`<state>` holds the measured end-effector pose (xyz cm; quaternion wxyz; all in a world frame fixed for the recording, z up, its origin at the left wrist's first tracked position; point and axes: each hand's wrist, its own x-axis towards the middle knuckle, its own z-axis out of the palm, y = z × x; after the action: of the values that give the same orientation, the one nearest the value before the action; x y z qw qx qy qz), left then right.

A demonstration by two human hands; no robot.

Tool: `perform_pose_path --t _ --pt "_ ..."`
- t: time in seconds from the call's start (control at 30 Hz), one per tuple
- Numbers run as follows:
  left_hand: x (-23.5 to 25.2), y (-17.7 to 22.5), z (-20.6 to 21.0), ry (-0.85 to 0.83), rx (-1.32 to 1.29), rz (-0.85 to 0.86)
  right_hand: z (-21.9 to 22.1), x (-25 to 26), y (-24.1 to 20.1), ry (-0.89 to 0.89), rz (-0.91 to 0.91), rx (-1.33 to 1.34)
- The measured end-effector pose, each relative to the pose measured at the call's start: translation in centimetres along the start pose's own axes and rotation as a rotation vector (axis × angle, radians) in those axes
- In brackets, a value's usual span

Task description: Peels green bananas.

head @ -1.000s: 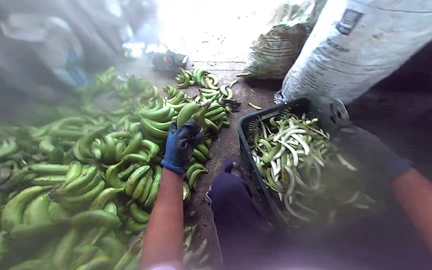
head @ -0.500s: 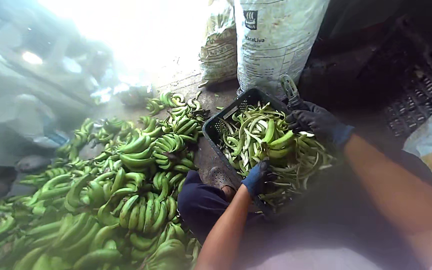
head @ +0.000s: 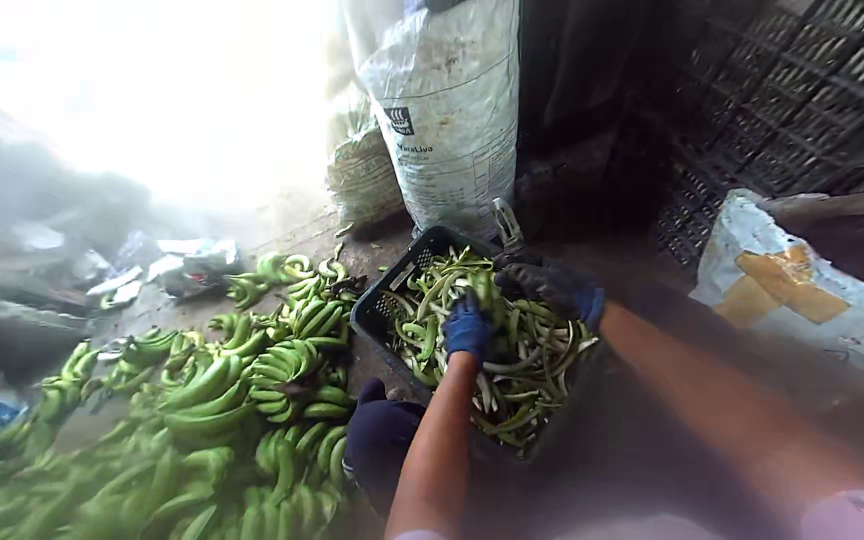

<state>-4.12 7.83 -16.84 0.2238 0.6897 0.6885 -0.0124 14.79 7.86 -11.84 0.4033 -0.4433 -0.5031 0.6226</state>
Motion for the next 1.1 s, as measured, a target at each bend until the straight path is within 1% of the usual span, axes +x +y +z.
perform_pose_path --t 0.03,0.1,0.2,0.27,0.33,0.4,0.47,0.5,0.53,0.6,0.67,0.73,0.8,0.9,0.97,1.0,1.03,1.07,1.1 --pt "0.7 -0.5 -0.5 -0.003 -0.063 -0.079 -0.1 0.0 0.2 -0.055 -0.017 -0.002" --pt "1.7 -1.6 -0.9 -0.036 -0.151 -0.168 -0.1 -0.2 1.0 -0.098 -0.019 -0.066" --pt "2.2 -2.4 -0.9 0.01 -0.26 -0.189 0.9 -0.6 0.7 -0.099 -0.001 -0.21" --pt "1.7 -2.1 -1.2 0.117 -0.406 -0.183 1.8 -0.4 0.2 -0.116 0.006 -0.234" --pt "0.7 -1.8 -2.0 0.23 -0.571 -0.105 2.6 0.1 0.0 -0.132 -0.013 -0.216" --pt "-0.9 -1.7 -3.1 0.314 -0.674 -0.026 3.3 0.5 0.7 -0.119 -0.062 -0.206" --pt "-1.9 -1.7 -4.5 0.414 -0.796 0.003 3.9 1.0 1.3 -0.115 -0.081 -0.171" --pt "-1.6 -1.6 -5.6 0.486 -0.911 0.016 4.4 1.4 1.2 -0.092 -0.08 -0.13" --pt "-0.9 -1.4 -6.8 0.572 -1.07 0.012 4.9 1.8 1.0 -0.086 -0.091 -0.12" --pt "-0.7 -1.1 -9.0 0.689 -1.427 0.043 5.6 2.6 0.9 -0.091 -0.13 -0.043" --pt "-0.3 -1.3 -10.0 0.746 -1.687 0.115 5.4 3.8 1.3 -0.124 -0.224 0.012" --pt "0.6 -2.0 -9.8 0.771 -1.841 0.22 5.3 4.6 1.2 -0.102 -0.273 0.024" --pt "0.9 -2.6 -9.9 0.746 -1.918 0.309 5.1 4.8 0.9 -0.061 -0.266 0.002" --pt "-0.6 -2.8 -11.2 0.659 -2.025 0.429 4.2 5.3 1.3 -0.103 -0.269 0.012" --pt "-1.4 -3.4 -12.2 0.582 -2.217 0.572 2.9 6.4 2.7 -0.107 -0.249 0.048" --pt "-1.5 -3.7 -13.1 0.518 -2.368 0.666 2.5 6.7 3.3 -0.074 -0.185 0.036" --pt "-1.2 -4.5 -13.5 0.433 -2.448 0.816 2.9 6.4 2.8 -0.049 -0.094 0.005" --pt "-0.9 -4.9 -13.9 0.409 -2.406 0.926 4.1 5.5 1.4 -0.019 0.0 -0.044" --pt "-0.7 -4.9 -14.2 0.406 -2.313 0.97 5.3 4.7 0.1 0.021 0.052 -0.08"
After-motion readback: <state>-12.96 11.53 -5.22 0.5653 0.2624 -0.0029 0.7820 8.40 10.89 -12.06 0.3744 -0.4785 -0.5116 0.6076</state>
